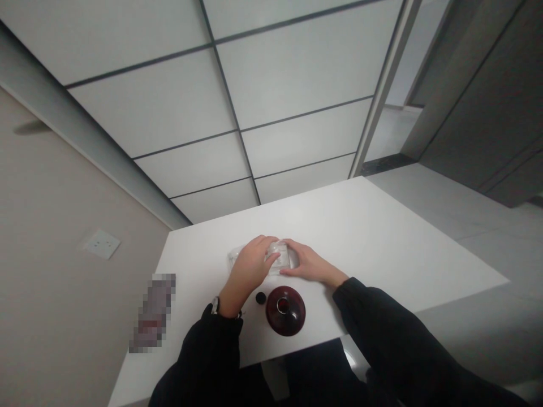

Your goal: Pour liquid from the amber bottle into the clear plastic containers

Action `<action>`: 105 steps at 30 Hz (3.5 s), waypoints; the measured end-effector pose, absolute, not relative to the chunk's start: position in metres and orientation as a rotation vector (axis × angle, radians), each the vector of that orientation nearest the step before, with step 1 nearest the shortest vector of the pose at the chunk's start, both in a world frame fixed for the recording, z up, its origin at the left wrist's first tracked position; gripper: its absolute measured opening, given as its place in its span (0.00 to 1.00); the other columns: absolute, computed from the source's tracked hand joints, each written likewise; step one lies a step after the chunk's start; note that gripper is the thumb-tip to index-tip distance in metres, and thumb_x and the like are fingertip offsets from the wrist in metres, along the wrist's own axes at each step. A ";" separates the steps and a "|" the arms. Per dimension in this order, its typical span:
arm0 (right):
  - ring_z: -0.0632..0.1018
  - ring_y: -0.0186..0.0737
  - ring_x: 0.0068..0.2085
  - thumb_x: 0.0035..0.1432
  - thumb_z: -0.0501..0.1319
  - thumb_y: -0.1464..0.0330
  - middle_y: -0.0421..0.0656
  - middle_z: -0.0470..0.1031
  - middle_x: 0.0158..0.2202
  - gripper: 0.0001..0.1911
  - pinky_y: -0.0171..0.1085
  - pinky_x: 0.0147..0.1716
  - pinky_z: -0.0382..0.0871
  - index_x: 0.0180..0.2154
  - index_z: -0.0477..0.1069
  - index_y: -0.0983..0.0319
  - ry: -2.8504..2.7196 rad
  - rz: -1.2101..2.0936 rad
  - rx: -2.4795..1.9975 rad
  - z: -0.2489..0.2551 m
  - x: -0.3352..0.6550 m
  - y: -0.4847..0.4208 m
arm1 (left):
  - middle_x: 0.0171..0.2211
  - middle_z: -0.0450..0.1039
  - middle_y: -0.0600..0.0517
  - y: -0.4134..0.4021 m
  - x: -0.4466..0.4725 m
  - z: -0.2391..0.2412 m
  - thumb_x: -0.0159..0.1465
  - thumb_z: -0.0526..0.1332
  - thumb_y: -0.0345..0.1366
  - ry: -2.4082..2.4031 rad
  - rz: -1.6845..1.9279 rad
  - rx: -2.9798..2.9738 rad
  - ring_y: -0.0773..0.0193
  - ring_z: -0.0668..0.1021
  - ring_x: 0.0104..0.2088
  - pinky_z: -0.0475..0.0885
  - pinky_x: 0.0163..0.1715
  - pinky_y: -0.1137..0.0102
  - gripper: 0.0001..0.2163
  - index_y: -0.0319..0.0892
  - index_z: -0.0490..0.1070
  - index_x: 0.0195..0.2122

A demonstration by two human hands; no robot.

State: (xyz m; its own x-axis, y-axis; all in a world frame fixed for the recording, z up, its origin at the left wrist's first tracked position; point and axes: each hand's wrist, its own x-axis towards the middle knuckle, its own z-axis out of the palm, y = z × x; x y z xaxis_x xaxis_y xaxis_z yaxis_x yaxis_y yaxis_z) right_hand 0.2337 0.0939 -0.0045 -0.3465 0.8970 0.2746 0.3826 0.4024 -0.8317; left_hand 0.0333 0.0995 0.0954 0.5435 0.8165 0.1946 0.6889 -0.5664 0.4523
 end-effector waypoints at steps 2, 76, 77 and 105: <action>0.77 0.55 0.59 0.52 0.74 0.61 0.53 0.75 0.61 0.39 0.54 0.61 0.68 0.62 0.65 0.58 -1.914 0.871 -1.093 -0.005 0.234 0.094 | 0.38 0.78 0.50 0.101 0.037 0.099 0.68 0.64 0.35 1.376 0.594 2.449 0.56 0.79 0.40 0.76 0.44 0.61 0.04 0.43 0.76 0.43; 0.77 0.55 0.59 0.53 0.74 0.61 0.53 0.75 0.60 0.38 0.54 0.60 0.68 0.62 0.65 0.60 -1.925 0.886 -1.101 0.000 0.236 0.093 | 0.41 0.80 0.52 0.109 0.024 0.113 0.66 0.70 0.35 1.343 0.559 2.548 0.60 0.80 0.36 0.75 0.41 0.65 0.11 0.44 0.72 0.47; 0.77 0.55 0.59 0.53 0.74 0.60 0.53 0.75 0.60 0.38 0.54 0.61 0.68 0.62 0.65 0.60 -1.924 0.887 -1.099 0.000 0.236 0.093 | 0.42 0.80 0.51 0.109 0.023 0.113 0.66 0.70 0.34 1.342 0.583 2.559 0.60 0.80 0.37 0.75 0.41 0.65 0.11 0.44 0.72 0.47; 0.77 0.53 0.57 0.53 0.74 0.60 0.53 0.74 0.60 0.39 0.52 0.59 0.68 0.63 0.64 0.59 -1.939 0.895 -1.095 0.003 0.236 0.093 | 0.43 0.78 0.50 0.100 0.031 0.121 0.71 0.58 0.39 1.459 0.475 2.547 0.58 0.80 0.37 0.69 0.36 0.66 0.07 0.46 0.69 0.47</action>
State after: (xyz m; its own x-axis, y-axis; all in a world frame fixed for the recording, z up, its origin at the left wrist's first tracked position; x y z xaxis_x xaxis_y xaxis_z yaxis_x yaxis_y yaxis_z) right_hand 0.2361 0.0928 0.0027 -0.3752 0.8925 0.2501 0.3886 0.3965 -0.8317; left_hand 0.0312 0.0999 0.1206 0.4711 0.8614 0.1900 0.8081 -0.5078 0.2987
